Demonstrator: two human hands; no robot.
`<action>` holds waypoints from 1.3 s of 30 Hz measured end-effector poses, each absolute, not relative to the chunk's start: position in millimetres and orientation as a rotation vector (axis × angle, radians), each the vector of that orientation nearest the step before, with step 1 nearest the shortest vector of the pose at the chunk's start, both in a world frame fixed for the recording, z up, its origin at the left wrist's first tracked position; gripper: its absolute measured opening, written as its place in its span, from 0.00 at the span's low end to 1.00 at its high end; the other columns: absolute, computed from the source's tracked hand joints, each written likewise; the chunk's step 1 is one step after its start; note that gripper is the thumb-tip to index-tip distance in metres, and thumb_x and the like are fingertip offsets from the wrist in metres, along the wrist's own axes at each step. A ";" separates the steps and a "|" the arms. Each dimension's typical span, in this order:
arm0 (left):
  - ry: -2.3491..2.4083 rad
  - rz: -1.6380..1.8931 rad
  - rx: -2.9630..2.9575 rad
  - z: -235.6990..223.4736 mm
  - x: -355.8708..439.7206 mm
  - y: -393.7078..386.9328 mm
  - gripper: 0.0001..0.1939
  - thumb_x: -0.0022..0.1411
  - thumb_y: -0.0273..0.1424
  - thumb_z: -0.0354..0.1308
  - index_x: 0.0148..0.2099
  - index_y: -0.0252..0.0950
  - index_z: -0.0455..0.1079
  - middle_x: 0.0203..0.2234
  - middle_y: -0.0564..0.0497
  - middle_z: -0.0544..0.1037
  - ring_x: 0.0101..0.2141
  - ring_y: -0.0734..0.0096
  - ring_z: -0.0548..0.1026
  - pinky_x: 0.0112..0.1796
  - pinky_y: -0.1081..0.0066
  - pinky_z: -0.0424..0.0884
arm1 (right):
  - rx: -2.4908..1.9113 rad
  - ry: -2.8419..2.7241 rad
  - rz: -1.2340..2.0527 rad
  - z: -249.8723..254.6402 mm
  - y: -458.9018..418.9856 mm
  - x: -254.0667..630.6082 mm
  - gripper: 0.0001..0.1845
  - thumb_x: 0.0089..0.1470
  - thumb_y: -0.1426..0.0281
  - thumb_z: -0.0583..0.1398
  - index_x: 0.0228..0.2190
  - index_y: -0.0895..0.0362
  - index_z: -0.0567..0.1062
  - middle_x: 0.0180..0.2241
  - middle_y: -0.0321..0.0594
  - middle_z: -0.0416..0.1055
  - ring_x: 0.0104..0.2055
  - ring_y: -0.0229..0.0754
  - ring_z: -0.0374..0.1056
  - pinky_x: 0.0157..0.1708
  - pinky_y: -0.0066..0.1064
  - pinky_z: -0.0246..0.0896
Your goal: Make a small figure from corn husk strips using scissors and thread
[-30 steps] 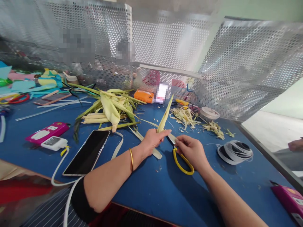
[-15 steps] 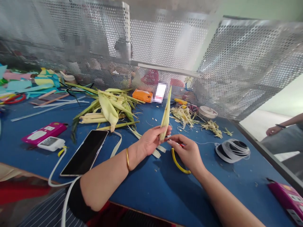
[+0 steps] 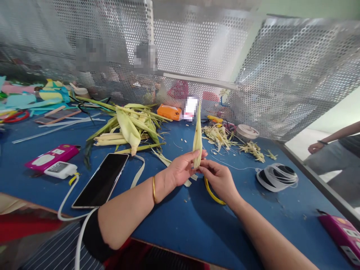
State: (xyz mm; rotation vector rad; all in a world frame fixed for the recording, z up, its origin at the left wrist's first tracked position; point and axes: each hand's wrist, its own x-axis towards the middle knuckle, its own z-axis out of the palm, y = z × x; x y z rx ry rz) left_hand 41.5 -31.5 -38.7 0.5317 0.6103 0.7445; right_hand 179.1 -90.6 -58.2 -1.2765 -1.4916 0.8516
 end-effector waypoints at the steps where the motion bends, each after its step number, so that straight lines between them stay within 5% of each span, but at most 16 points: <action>1: 0.613 0.746 0.525 -38.9 42.0 -31.7 0.07 0.62 0.29 0.60 0.40 0.32 0.77 0.38 0.46 0.78 0.30 0.76 0.75 0.28 0.75 0.69 | -1.295 -1.501 0.827 -59.6 -90.7 178.7 0.12 0.55 0.67 0.59 0.40 0.54 0.80 0.37 0.39 0.79 0.38 0.44 0.73 0.41 0.33 0.66; 9: 0.597 0.723 0.540 -40.6 45.7 -35.3 0.07 0.62 0.30 0.60 0.40 0.32 0.77 0.38 0.46 0.79 0.30 0.76 0.74 0.28 0.76 0.68 | -1.393 -1.441 0.700 -67.7 -90.2 178.0 0.08 0.53 0.70 0.57 0.32 0.56 0.78 0.27 0.35 0.75 0.30 0.41 0.70 0.35 0.31 0.65; 19: 0.543 0.694 0.524 -42.3 42.4 -29.6 0.10 0.62 0.34 0.60 0.40 0.33 0.75 0.41 0.45 0.78 0.29 0.73 0.74 0.29 0.72 0.67 | -1.214 -1.252 1.031 -56.5 -89.6 174.9 0.11 0.50 0.61 0.63 0.30 0.57 0.77 0.29 0.38 0.76 0.31 0.42 0.72 0.37 0.32 0.67; 24: 0.647 0.745 0.752 -37.3 45.0 -38.5 0.18 0.51 0.41 0.69 0.37 0.31 0.76 0.29 0.48 0.77 0.29 0.73 0.72 0.32 0.72 0.67 | -1.353 -1.284 0.875 -55.1 -91.3 176.8 0.11 0.50 0.62 0.61 0.27 0.57 0.77 0.25 0.36 0.74 0.26 0.39 0.68 0.31 0.29 0.63; 27: 0.771 0.812 0.983 -37.1 47.9 -44.7 0.17 0.42 0.35 0.73 0.34 0.32 0.76 0.25 0.51 0.75 0.28 0.74 0.70 0.32 0.73 0.65 | -1.506 -1.398 0.580 -54.1 -94.6 177.6 0.09 0.50 0.66 0.59 0.25 0.57 0.76 0.20 0.34 0.71 0.24 0.37 0.64 0.27 0.27 0.57; 30: 0.914 0.853 1.091 -39.9 50.0 -45.6 0.12 0.45 0.32 0.71 0.31 0.33 0.75 0.25 0.50 0.76 0.26 0.75 0.70 0.27 0.74 0.63 | -1.584 -1.457 0.429 -52.0 -97.4 177.3 0.09 0.50 0.68 0.57 0.25 0.56 0.76 0.20 0.33 0.70 0.23 0.37 0.62 0.25 0.27 0.55; 39: 0.891 0.948 1.166 -39.6 50.7 -40.9 0.08 0.50 0.29 0.67 0.34 0.32 0.75 0.29 0.47 0.79 0.29 0.70 0.75 0.30 0.72 0.72 | -1.416 -1.233 0.739 -51.1 -94.3 179.8 0.11 0.52 0.62 0.60 0.30 0.56 0.79 0.25 0.38 0.77 0.28 0.42 0.72 0.30 0.31 0.65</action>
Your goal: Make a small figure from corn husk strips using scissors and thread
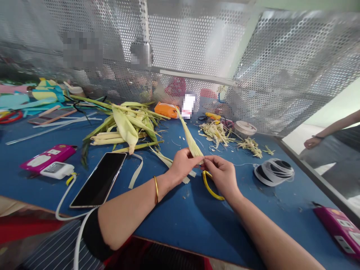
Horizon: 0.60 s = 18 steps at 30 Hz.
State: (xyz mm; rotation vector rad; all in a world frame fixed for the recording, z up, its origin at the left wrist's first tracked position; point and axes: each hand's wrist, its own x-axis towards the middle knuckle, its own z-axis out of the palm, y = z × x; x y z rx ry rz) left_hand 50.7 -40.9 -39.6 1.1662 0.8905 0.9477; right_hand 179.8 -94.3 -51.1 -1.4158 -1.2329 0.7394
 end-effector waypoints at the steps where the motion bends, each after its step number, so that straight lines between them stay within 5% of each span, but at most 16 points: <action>1: 0.890 0.955 1.170 -39.4 50.6 -40.9 0.08 0.49 0.28 0.67 0.34 0.32 0.75 0.29 0.47 0.79 0.29 0.70 0.75 0.30 0.72 0.73 | -1.397 -1.208 0.772 -51.4 -93.7 180.2 0.11 0.51 0.62 0.60 0.30 0.56 0.80 0.26 0.39 0.77 0.29 0.43 0.73 0.31 0.32 0.66; 18: 0.937 0.985 1.308 -42.6 45.5 -32.4 0.05 0.48 0.22 0.62 0.31 0.32 0.76 0.25 0.49 0.79 0.26 0.72 0.74 0.27 0.74 0.71 | -1.351 -1.086 0.964 -53.2 -86.9 183.4 0.19 0.43 0.53 0.66 0.27 0.58 0.78 0.23 0.40 0.77 0.25 0.41 0.72 0.29 0.33 0.69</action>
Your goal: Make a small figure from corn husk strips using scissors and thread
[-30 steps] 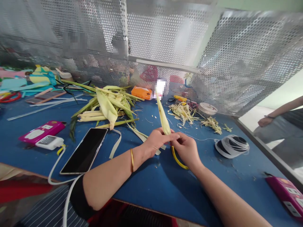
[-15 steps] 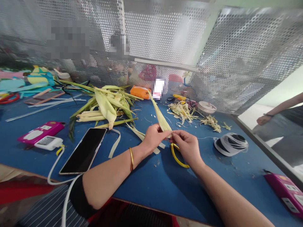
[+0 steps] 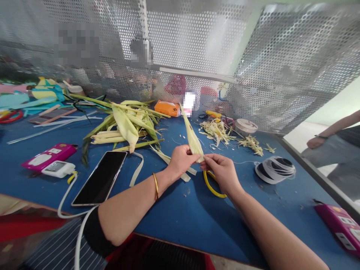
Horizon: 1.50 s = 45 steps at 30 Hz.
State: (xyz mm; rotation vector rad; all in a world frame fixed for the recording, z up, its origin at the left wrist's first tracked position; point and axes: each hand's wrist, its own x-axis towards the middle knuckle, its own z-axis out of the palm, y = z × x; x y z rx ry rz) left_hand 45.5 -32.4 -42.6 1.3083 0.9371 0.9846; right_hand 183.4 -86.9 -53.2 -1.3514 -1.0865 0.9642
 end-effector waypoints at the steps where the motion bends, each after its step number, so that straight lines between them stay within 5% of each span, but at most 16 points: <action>1: 0.953 0.979 1.337 -43.9 45.1 -31.7 0.05 0.48 0.23 0.63 0.31 0.32 0.76 0.26 0.49 0.79 0.26 0.71 0.75 0.28 0.73 0.71 | -1.366 -1.113 0.941 -53.5 -86.8 184.0 0.19 0.44 0.53 0.66 0.26 0.57 0.78 0.23 0.40 0.77 0.25 0.41 0.72 0.29 0.33 0.69; 11: 0.871 0.909 1.205 -38.6 44.5 -35.5 0.07 0.49 0.21 0.64 0.34 0.32 0.78 0.28 0.47 0.81 0.28 0.71 0.76 0.31 0.73 0.72 | -1.444 -1.131 0.980 -50.9 -85.5 186.8 0.14 0.43 0.58 0.64 0.24 0.56 0.75 0.21 0.37 0.74 0.23 0.39 0.69 0.27 0.30 0.64; 20: 0.943 0.845 1.228 -39.4 50.4 -43.3 0.12 0.50 0.34 0.69 0.34 0.30 0.78 0.26 0.47 0.79 0.26 0.72 0.74 0.27 0.74 0.70 | -1.631 -1.511 0.314 -49.9 -95.7 180.3 0.09 0.50 0.67 0.57 0.22 0.55 0.73 0.18 0.33 0.69 0.21 0.36 0.62 0.23 0.27 0.52; 30: 0.867 0.880 1.204 -42.4 53.7 -40.9 0.05 0.57 0.26 0.62 0.31 0.30 0.76 0.22 0.48 0.77 0.23 0.72 0.76 0.28 0.71 0.75 | -1.395 -1.145 0.787 -50.5 -91.2 179.2 0.12 0.46 0.60 0.63 0.24 0.56 0.74 0.21 0.37 0.74 0.24 0.40 0.69 0.26 0.30 0.64; 45: 0.919 0.818 1.244 -42.1 51.2 -37.8 0.05 0.53 0.20 0.57 0.30 0.30 0.75 0.23 0.50 0.78 0.24 0.73 0.77 0.30 0.73 0.76 | -1.414 -1.097 0.924 -52.1 -86.2 183.5 0.13 0.43 0.59 0.64 0.23 0.57 0.74 0.19 0.35 0.71 0.21 0.37 0.65 0.24 0.28 0.61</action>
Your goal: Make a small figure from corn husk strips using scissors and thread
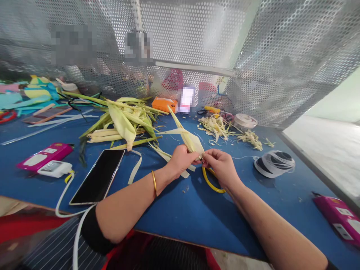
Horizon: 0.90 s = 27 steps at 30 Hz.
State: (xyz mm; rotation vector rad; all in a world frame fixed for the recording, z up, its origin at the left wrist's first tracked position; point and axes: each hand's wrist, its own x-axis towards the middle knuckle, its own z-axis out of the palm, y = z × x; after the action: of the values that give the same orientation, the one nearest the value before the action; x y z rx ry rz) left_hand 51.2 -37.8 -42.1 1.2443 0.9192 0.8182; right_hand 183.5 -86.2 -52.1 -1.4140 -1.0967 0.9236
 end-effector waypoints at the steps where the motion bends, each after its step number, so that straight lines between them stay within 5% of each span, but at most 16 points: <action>1: 0.928 0.815 1.271 -43.4 50.8 -37.4 0.05 0.53 0.21 0.57 0.30 0.30 0.75 0.23 0.50 0.78 0.24 0.72 0.77 0.30 0.73 0.76 | -1.432 -1.131 0.903 -52.8 -86.2 184.2 0.13 0.44 0.59 0.64 0.24 0.57 0.74 0.19 0.35 0.71 0.22 0.37 0.65 0.25 0.28 0.60; 17: 1.171 0.681 1.656 -52.4 45.8 -34.9 0.05 0.52 0.27 0.61 0.33 0.34 0.76 0.26 0.49 0.81 0.32 0.65 0.80 0.32 0.74 0.75 | -1.728 -1.523 0.517 -54.4 -88.3 188.2 0.10 0.48 0.65 0.57 0.21 0.56 0.73 0.19 0.35 0.70 0.22 0.37 0.63 0.24 0.28 0.52; 27: 0.966 0.725 1.179 -50.9 54.0 -36.2 0.10 0.56 0.21 0.55 0.38 0.34 0.75 0.32 0.49 0.81 0.32 0.71 0.80 0.35 0.73 0.76 | -1.460 -1.139 1.029 -50.7 -81.8 190.3 0.08 0.40 0.64 0.62 0.20 0.56 0.72 0.18 0.35 0.72 0.22 0.38 0.66 0.26 0.29 0.59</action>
State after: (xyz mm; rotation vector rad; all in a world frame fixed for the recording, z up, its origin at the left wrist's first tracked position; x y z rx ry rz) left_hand 54.0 -36.2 -50.9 1.1786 0.9663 0.7252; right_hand 190.3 -81.8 -50.7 -1.4604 -1.1386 1.0294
